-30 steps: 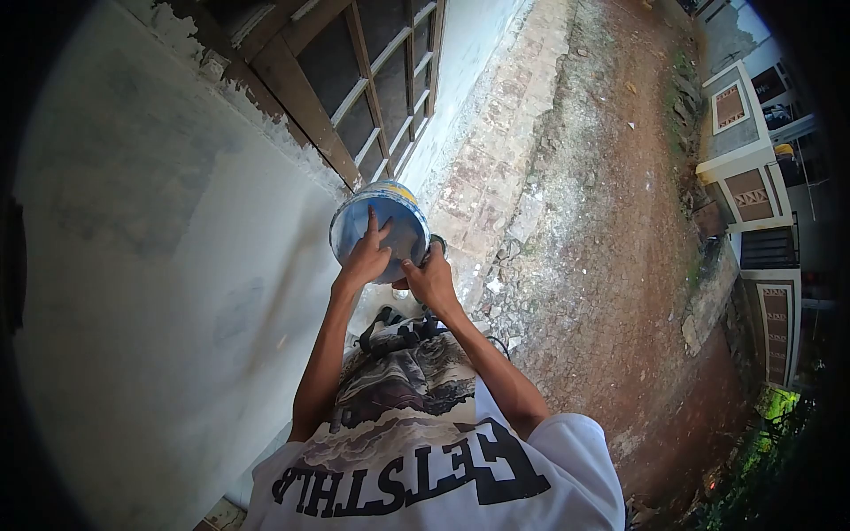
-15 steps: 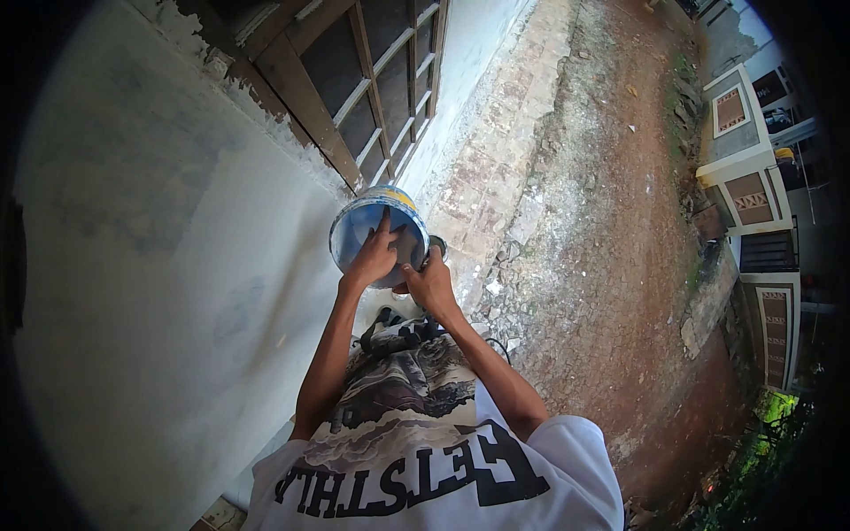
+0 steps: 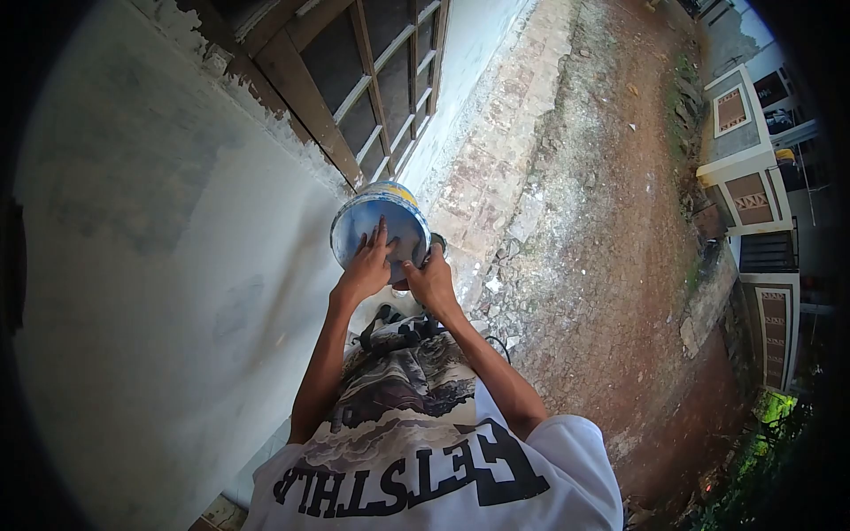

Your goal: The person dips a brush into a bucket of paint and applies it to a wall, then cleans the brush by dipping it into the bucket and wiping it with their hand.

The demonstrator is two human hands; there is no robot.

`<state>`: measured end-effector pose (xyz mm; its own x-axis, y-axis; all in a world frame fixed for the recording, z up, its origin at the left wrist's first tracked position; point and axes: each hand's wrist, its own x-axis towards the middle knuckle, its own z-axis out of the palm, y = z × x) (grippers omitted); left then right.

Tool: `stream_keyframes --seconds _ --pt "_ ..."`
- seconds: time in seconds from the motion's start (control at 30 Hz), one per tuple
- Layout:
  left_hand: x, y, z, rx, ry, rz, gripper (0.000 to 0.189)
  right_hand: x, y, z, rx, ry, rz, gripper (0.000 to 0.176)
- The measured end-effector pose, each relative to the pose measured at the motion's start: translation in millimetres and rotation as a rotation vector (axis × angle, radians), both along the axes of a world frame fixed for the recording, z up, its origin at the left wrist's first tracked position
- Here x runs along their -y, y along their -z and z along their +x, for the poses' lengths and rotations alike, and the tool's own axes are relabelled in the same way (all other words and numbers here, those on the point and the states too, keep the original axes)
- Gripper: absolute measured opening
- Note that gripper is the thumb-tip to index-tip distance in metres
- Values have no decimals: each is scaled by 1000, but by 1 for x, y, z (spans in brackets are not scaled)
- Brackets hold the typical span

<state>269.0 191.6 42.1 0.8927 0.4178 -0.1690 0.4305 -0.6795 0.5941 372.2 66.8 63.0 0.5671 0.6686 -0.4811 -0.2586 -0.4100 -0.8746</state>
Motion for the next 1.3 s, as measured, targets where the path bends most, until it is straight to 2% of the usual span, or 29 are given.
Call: stream_keyframes --seconds 0.07,0.17,0.27,0.33,0.47,0.6,0.67,0.73,0.87,0.93,1.07,1.17,1.23,1.3 --pt "0 -1 -3 -6 -1 28 76 -1 -7 0 -14 17 5 38" --pt "0 -11 -4 -22 -83 -65 77 -1 -9 2 -7 14 0 39" --pt "1 -15 2 -20 -64 50 78 0 9 2 58 -6 -17 40" --pt "2 -11 6 109 -26 -59 80 -1 12 1 81 -19 -13 40" --pt "1 -4 13 58 -20 -136 81 -2 7 -2 27 1 -23 39" --pt "-3 -1 8 12 -19 -136 74 0 26 -2 120 -25 -42 38" --pt "-3 -3 7 2 -13 -95 71 -3 14 -3 134 -30 -34 37" --pt "-3 -4 5 -77 -12 -30 61 -3 -2 -5 30 -23 -19 37" --pt "-2 -1 3 -53 -60 -80 61 -4 -5 -6 15 -43 -15 36" --pt "-3 0 0 -104 23 48 67 -4 -7 -7 -6 -28 5 37" --pt "-3 9 -2 -116 -21 52 70 -2 -1 -5 25 -52 -30 38" --pt "-4 1 -2 -140 -22 11 69 -1 0 -7 38 -45 -64 36" --pt "-4 -4 -1 -207 -16 -34 56 -2 -1 -7 21 -21 -15 35" --pt "-3 -4 -3 -191 -52 -74 61 -2 -8 -6 14 -32 -29 37"
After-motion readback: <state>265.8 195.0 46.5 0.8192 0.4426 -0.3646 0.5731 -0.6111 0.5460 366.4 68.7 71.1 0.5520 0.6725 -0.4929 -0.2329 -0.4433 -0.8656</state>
